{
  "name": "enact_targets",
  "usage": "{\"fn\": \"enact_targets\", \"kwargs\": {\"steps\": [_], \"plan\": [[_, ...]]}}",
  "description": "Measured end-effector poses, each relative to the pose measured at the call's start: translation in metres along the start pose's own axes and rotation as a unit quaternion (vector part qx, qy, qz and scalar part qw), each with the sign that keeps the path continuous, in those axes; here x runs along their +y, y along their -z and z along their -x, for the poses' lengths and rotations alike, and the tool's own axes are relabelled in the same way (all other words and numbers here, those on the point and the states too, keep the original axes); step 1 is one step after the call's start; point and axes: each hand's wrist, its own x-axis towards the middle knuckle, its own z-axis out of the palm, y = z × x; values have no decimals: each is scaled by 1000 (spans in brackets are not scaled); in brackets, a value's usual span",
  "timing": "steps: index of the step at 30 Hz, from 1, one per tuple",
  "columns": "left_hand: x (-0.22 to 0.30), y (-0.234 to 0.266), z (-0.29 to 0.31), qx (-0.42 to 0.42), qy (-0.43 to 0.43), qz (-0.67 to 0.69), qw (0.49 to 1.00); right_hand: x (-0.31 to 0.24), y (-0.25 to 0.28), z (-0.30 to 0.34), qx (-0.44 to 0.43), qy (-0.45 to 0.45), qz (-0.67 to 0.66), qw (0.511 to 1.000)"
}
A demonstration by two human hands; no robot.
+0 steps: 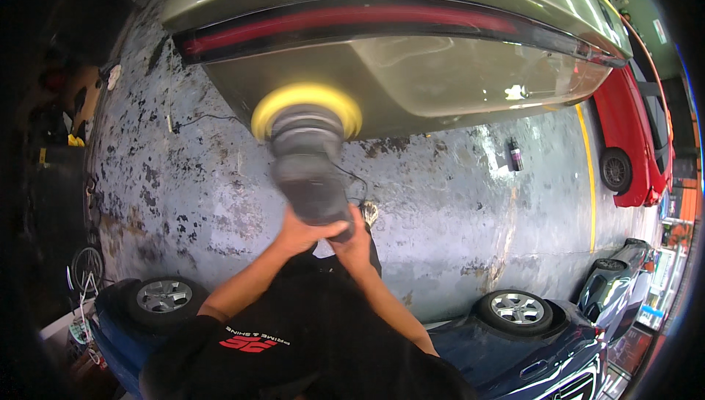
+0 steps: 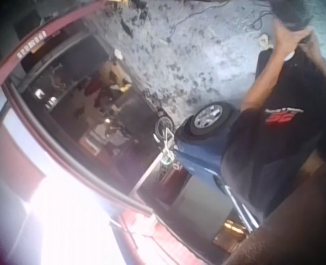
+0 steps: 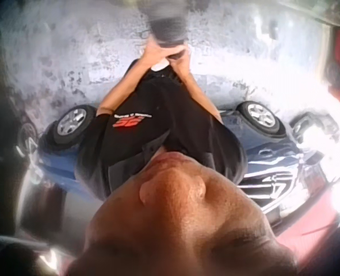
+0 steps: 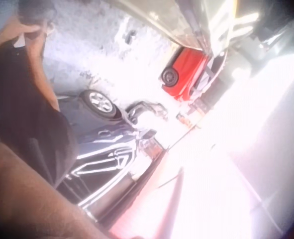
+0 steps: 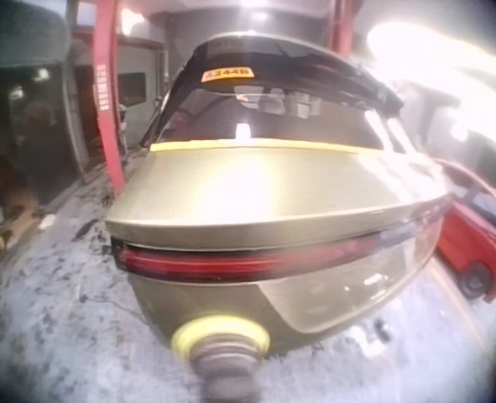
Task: The person uses a rotary polisher with a yellow pad to buff the rear trunk lid of a beige car in a garage. The person opens the trunk to access the underside, then continues polishing the exterior surface.
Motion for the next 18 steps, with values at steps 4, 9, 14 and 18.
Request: {"fn": "enact_targets", "kwargs": {"steps": [4, 9, 14, 18], "plan": [[-7, -46, -10, 29, -42, 28, 998, 8, 20, 15, 45, -39, -33, 998], [-10, 8, 9, -19, 29, 6, 999, -6, -5, 18, 1, -31, 1, 1000], [-29, 46, 29, 20, -1, 123, 992, -17, -11, -5, -45, 77, 113, 990], [-46, 22, 33, 46, 15, 129, 990, 0, 7, -5, -56, 57, 96, 992]]}}
